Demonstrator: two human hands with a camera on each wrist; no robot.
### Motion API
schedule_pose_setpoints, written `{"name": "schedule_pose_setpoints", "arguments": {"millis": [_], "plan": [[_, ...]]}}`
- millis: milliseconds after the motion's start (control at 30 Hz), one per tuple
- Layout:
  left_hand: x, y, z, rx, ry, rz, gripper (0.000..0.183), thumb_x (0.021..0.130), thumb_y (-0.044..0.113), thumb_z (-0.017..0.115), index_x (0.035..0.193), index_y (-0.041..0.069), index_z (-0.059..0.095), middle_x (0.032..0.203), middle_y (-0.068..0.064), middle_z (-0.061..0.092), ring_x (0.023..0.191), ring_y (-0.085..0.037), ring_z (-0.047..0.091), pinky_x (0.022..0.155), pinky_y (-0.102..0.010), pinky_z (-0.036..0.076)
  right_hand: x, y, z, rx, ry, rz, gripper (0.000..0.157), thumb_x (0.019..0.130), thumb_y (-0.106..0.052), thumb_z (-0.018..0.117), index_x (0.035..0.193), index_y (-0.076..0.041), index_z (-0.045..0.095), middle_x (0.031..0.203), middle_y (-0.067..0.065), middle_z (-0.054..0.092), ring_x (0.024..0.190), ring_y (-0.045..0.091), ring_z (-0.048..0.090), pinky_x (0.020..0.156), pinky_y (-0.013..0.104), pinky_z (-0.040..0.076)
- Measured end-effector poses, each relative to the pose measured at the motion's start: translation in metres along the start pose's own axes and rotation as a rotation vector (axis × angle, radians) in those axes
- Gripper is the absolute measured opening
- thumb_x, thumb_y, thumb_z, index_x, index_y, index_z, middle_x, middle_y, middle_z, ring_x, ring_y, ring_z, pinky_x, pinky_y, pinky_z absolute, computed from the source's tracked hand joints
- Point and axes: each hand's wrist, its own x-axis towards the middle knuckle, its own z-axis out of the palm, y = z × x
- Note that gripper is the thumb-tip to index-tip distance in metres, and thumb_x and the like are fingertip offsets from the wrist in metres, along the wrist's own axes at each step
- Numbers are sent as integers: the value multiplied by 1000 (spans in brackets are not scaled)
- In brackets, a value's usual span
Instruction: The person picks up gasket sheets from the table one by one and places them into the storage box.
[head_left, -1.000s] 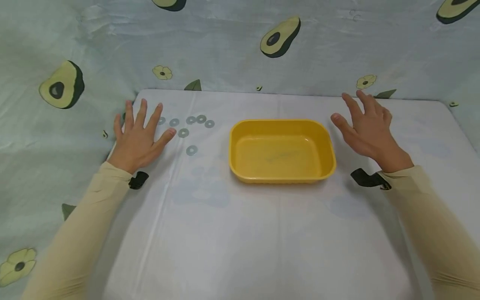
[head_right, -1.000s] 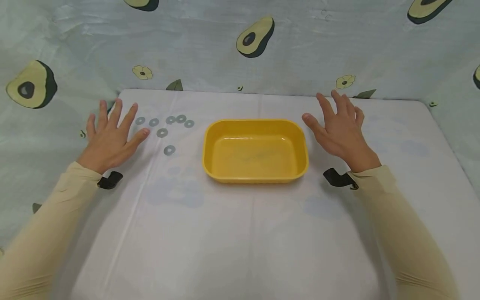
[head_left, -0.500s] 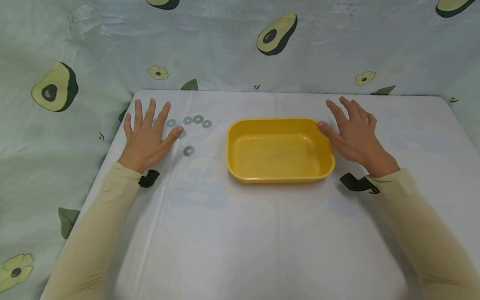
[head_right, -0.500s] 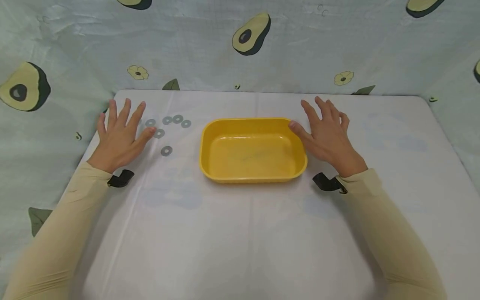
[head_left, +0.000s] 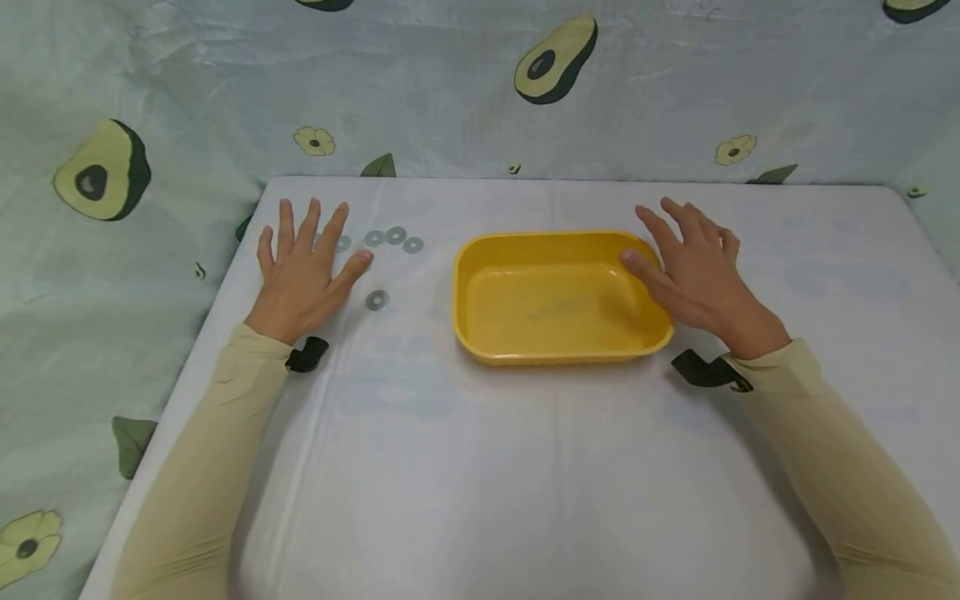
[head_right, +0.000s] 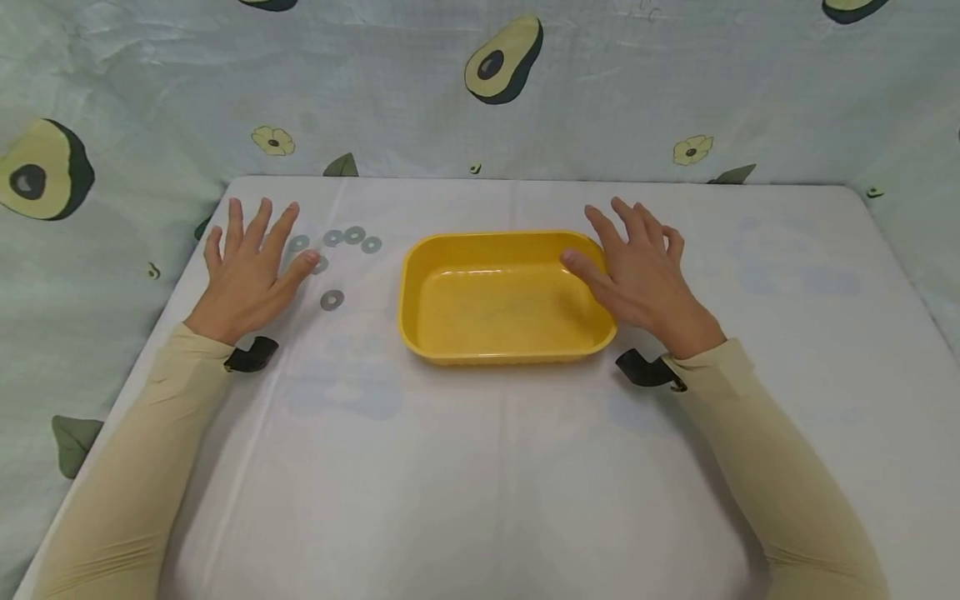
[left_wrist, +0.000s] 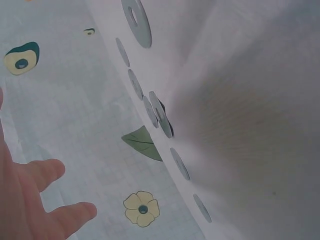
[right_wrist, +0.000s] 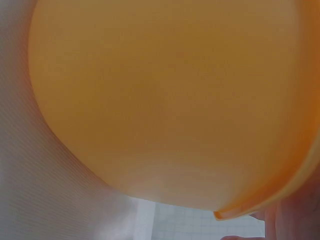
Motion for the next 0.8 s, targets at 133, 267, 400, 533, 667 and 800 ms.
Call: {"name": "schedule_pose_setpoints", "arguments": {"millis": [133,267,400,533,667,800], "plan": [[-1,-1,3,-18,6,16,88,100,76,31,167,18,22,173,-24,12,162,-42,-17,124,-72,-5,0,-1,4,-2,-21,-3,87,102,-73,27,165,-13,23,173,24,7,156,56,6,117,75,3],[-2,-3,3,-42,-16,90,83,103,69,36,165,14,28,172,-24,20,163,-41,-13,124,-70,3,-1,-2,6,12,-17,-13,87,103,-73,27,165,-12,25,173,24,10,156,55,8,117,75,3],[-1,-3,4,-75,-24,168,74,105,59,45,163,13,33,170,-22,27,164,-39,-8,122,-72,10,-3,-2,7,24,-12,-18,87,103,-72,26,165,-11,23,173,25,11,155,56,10,116,76,4],[2,-1,7,-78,-27,216,68,104,45,58,159,11,40,165,-23,37,163,-42,9,120,-75,17,-4,-1,7,27,-29,-2,87,104,-71,26,166,-10,19,173,25,9,154,58,10,116,77,3],[1,1,10,-78,-52,249,63,100,37,67,153,8,48,156,-21,48,150,-41,35,121,-66,28,-3,1,4,24,-35,19,88,104,-70,25,166,-9,16,172,26,8,154,59,9,116,77,3],[-2,1,13,-91,-95,261,61,96,35,74,147,8,55,144,-17,56,134,-37,49,116,-55,41,-1,4,4,30,-34,29,90,104,-71,25,166,-7,17,172,27,10,154,59,10,116,78,3]]}}
